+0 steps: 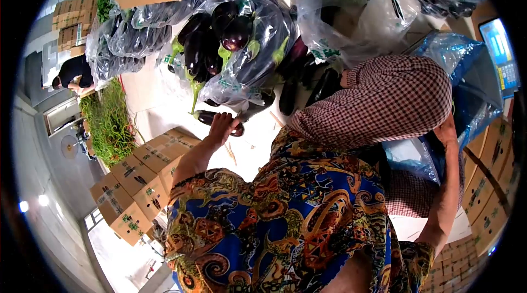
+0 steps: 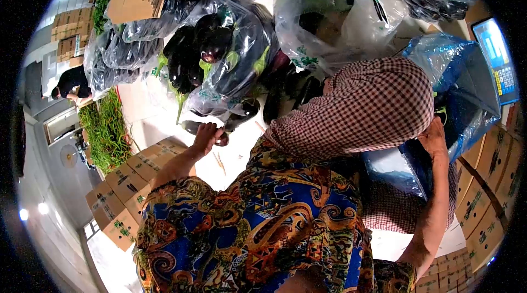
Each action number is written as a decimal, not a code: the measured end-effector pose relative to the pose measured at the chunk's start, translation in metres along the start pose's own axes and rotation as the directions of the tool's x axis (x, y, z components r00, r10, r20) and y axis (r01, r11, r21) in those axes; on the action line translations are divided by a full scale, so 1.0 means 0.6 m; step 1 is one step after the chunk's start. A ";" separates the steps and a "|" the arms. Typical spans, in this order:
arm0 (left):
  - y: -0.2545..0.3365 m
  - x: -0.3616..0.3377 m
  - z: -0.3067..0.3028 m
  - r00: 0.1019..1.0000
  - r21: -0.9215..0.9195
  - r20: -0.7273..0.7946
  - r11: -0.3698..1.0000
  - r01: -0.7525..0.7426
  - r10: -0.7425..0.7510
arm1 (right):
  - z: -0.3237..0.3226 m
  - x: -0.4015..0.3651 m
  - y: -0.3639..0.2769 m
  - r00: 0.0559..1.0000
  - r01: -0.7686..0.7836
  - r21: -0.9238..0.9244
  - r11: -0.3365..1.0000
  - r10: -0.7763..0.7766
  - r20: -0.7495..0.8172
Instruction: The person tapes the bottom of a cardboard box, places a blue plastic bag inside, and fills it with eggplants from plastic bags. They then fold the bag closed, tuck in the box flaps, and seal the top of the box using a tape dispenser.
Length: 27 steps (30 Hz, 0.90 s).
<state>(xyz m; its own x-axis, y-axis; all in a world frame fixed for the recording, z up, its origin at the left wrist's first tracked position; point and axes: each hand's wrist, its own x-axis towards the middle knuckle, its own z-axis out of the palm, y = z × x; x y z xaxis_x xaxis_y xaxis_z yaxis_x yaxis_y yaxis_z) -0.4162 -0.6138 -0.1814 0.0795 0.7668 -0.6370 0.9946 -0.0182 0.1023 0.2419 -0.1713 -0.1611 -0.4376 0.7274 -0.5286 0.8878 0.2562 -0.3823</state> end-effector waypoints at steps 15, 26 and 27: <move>-0.208 -0.061 0.006 0.734 0.223 0.059 0.726 0.651 -0.677 | -0.011 0.008 0.056 0.988 0.106 -0.303 0.947 -0.066 0.142; 0.121 0.115 -0.147 0.979 -0.957 0.188 0.209 0.202 -0.084 | -0.018 -0.005 0.022 0.989 0.133 -0.287 0.949 -0.107 0.105; 0.142 0.161 -0.205 0.998 -0.920 -0.049 0.391 -0.033 -0.029 | -0.018 -0.005 0.017 0.988 0.138 -0.275 0.951 -0.113 0.103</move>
<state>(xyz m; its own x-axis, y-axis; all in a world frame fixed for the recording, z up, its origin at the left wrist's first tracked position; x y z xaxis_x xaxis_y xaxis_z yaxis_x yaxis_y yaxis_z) -0.3318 -0.4626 -0.1402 0.0468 0.7974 -0.6016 0.3246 0.5574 0.7641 0.2538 -0.1641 -0.1548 -0.5478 0.6244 -0.5569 0.8236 0.5194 -0.2279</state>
